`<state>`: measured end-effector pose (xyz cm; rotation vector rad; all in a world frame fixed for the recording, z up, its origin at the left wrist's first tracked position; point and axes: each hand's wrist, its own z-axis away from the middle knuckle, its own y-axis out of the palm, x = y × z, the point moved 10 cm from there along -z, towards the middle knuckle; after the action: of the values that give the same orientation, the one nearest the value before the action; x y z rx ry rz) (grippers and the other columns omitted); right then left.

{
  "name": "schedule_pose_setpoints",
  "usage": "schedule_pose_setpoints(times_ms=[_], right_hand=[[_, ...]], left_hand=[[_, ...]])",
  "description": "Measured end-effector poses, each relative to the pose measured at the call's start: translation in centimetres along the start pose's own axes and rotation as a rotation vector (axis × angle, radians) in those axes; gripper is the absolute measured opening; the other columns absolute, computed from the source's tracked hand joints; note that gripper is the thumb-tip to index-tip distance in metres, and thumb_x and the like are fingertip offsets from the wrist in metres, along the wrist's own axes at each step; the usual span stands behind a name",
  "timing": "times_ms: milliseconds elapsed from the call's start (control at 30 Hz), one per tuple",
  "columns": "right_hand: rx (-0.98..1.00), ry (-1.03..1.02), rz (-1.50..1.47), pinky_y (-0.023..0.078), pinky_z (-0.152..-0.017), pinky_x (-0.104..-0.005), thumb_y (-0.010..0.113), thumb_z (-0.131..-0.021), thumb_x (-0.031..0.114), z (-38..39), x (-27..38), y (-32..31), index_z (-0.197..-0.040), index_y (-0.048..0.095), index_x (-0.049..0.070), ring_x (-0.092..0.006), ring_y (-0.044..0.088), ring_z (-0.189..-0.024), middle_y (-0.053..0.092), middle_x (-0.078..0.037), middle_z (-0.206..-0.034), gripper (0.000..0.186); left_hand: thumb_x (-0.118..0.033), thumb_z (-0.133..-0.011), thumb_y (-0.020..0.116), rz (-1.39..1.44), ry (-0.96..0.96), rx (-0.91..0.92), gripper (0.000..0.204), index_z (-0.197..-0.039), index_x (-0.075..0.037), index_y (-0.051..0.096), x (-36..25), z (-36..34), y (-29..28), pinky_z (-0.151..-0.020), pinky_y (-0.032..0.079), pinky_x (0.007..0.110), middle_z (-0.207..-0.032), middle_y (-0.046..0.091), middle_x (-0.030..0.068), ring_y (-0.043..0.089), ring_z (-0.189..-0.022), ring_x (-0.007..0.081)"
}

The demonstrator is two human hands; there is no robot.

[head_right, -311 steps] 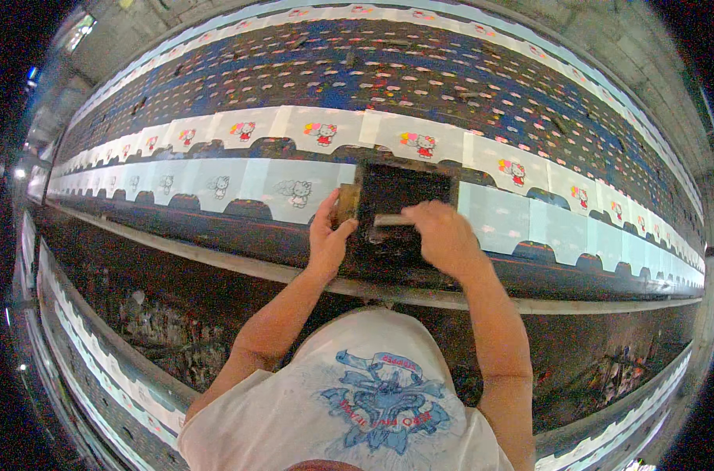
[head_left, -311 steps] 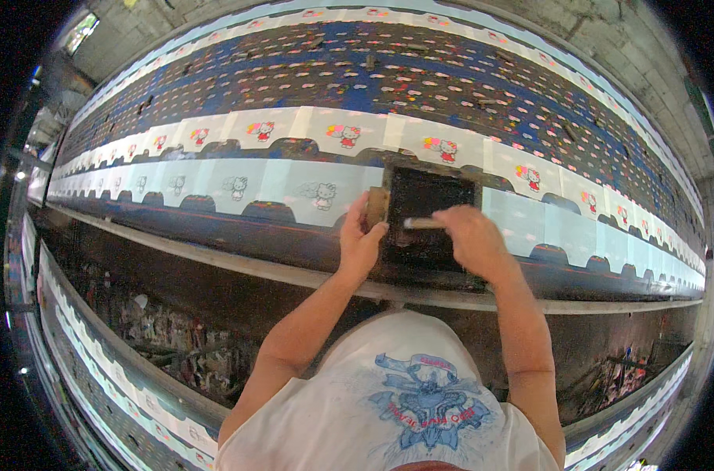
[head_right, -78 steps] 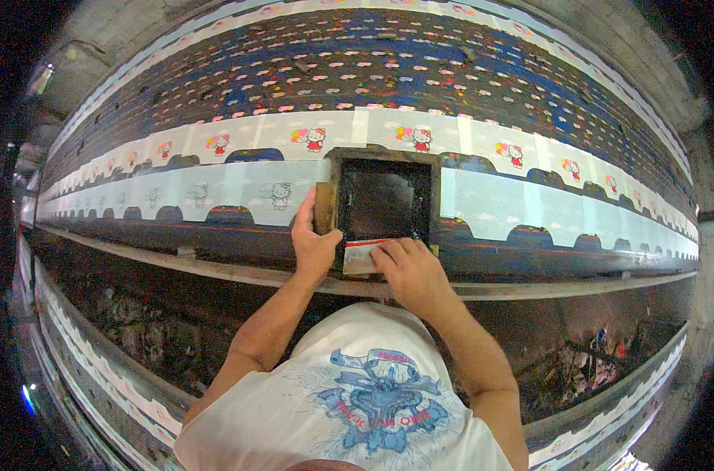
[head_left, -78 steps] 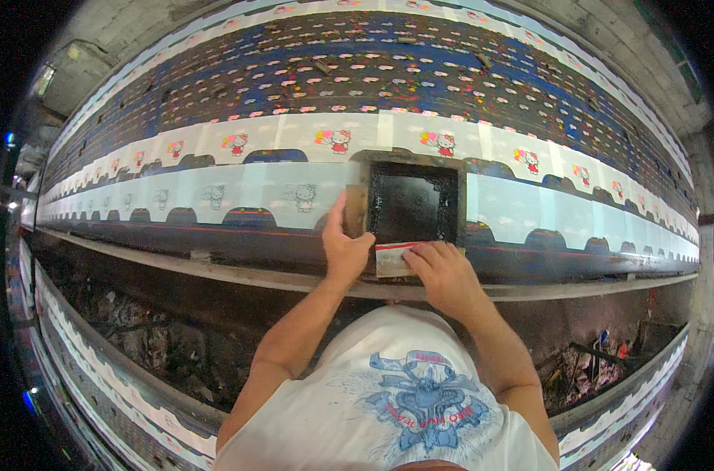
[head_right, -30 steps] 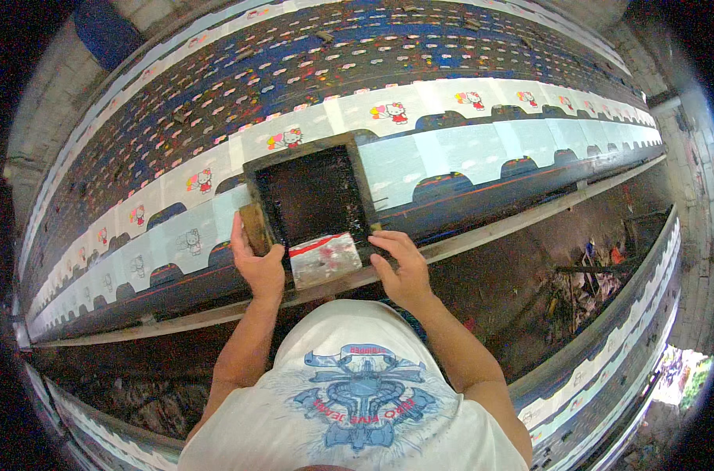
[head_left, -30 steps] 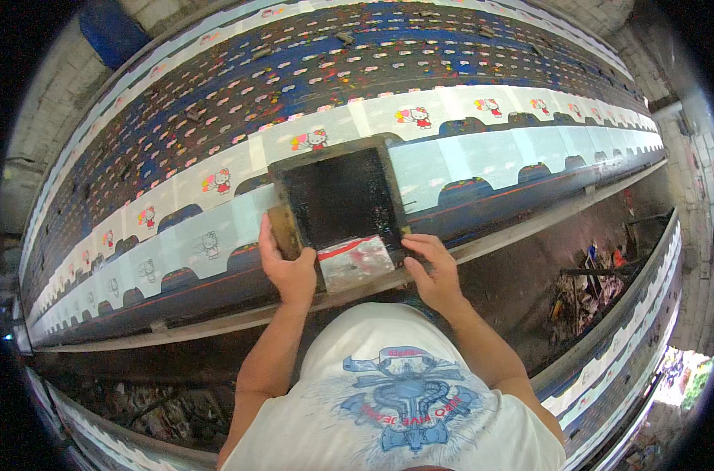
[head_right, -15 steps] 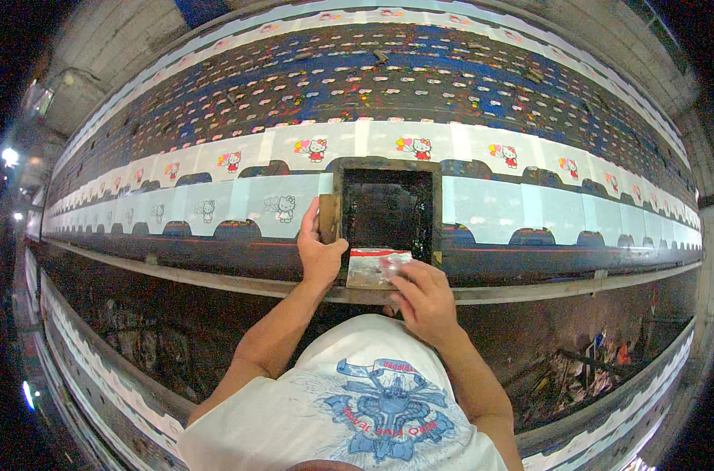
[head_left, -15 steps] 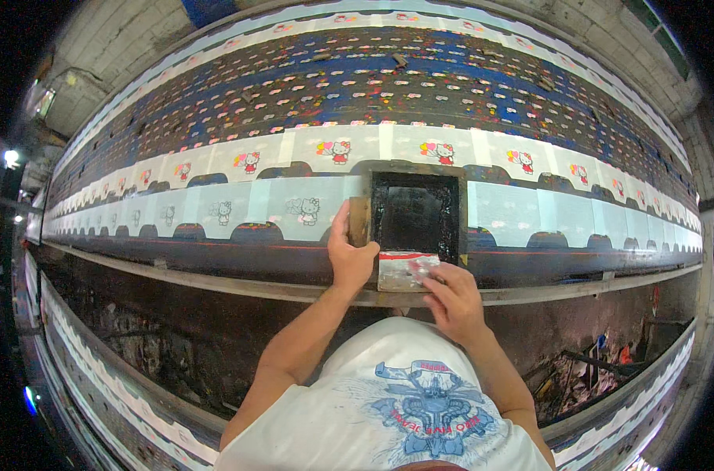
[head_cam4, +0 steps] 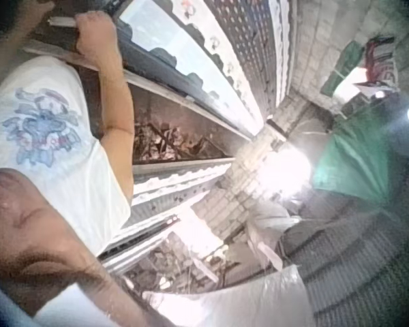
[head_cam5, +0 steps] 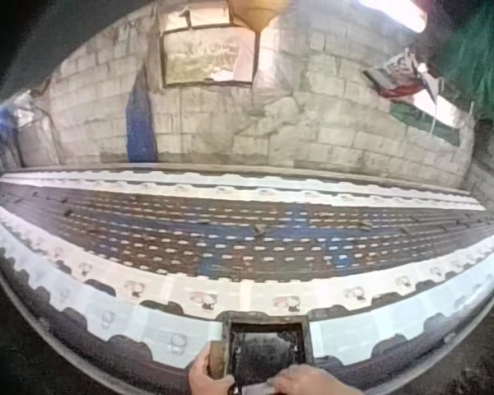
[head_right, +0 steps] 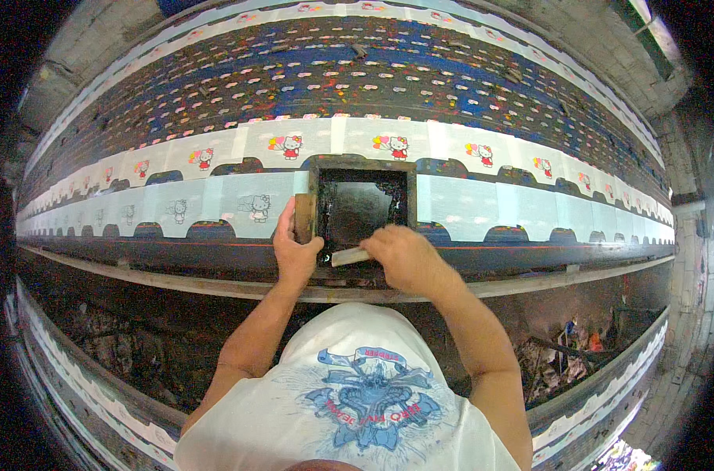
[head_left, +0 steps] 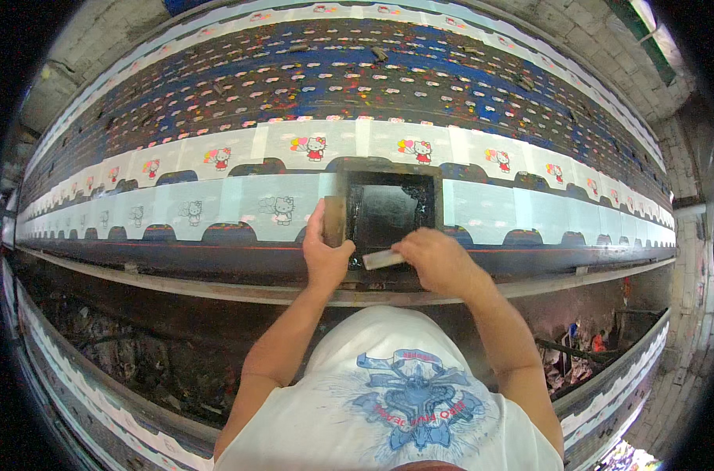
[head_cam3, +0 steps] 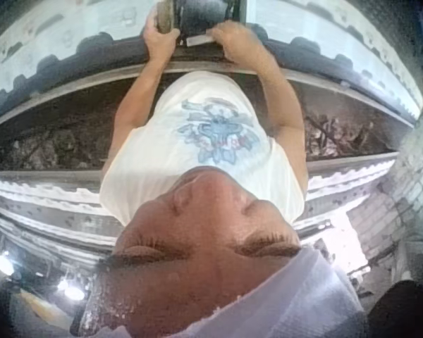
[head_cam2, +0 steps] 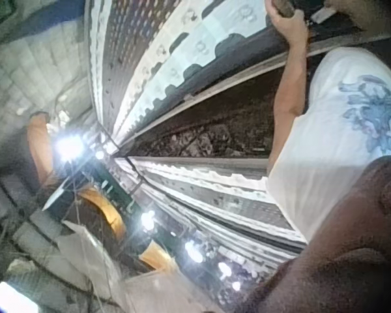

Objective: The person walks to a long table and repeatedly rubs a small rectangular block over a dark ink pad, then presses the block onto a series of white fabric pieces laid out on the table to transfer a printed design. The person continues this process along the table, handling each fabric piece one at a time.

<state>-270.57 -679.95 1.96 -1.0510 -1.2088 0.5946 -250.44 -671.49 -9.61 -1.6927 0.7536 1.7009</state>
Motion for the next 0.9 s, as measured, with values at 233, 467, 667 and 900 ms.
schedule_pose_setpoints(times_ms=[233, 467, 667, 900], right_hand=[[-0.128, 0.016, 0.055, 0.059, -0.105, -0.0538, 0.070, -0.096, -0.007, -6.8, -5.4, -3.0, -0.131, 0.078, 0.004, -0.0432, 0.071, -0.120, 0.076, -0.019, -0.118, 0.037], [-0.266, 0.105, 0.096, 0.059, -0.106, -0.0532, 0.068, -0.091, -0.011, -6.9, -5.6, -3.0, -0.136, 0.078, 0.008, -0.0422, 0.072, -0.119, 0.077, -0.017, -0.120, 0.050], [-0.329, 0.085, 0.154, 0.058, -0.101, -0.0517, 0.074, -0.084, -0.006, -4.2, -2.6, -1.2, -0.134, 0.080, 0.009, -0.0384, 0.074, -0.114, 0.079, -0.014, -0.123, 0.052], [-0.291, 0.088, 0.146, 0.058, -0.102, -0.0525, 0.079, -0.080, -0.003, 0.1, 2.7, 1.3, -0.134, 0.078, 0.009, -0.0385, 0.073, -0.117, 0.076, -0.014, -0.129, 0.055]], left_hand=[[0.010, -0.099, 0.076, 0.144, -0.031, 0.044, 0.083, -0.175, 0.005, 0.042, 0.4, -0.8, -0.4, -0.134, 0.043, 0.045, -0.170, 0.057, 0.0260, 0.056, -0.159, 0.0330], [0.012, -0.099, 0.076, 0.170, -0.076, 0.071, 0.082, -0.174, 0.006, 0.042, 1.0, -1.1, -0.4, -0.135, 0.042, 0.047, -0.172, 0.055, 0.0284, 0.054, -0.162, 0.0349], [0.012, -0.099, 0.076, 0.145, -0.045, 0.084, 0.081, -0.173, 0.006, 0.043, 1.1, -1.1, -0.5, -0.133, 0.044, 0.046, -0.170, 0.056, 0.0275, 0.057, -0.159, 0.0339], [0.010, -0.101, 0.075, 0.204, 0.005, 0.096, 0.079, -0.173, 0.007, 0.043, 0.2, -1.0, -0.4, -0.129, 0.047, 0.043, -0.162, 0.063, 0.0237, 0.063, -0.151, 0.0296]])
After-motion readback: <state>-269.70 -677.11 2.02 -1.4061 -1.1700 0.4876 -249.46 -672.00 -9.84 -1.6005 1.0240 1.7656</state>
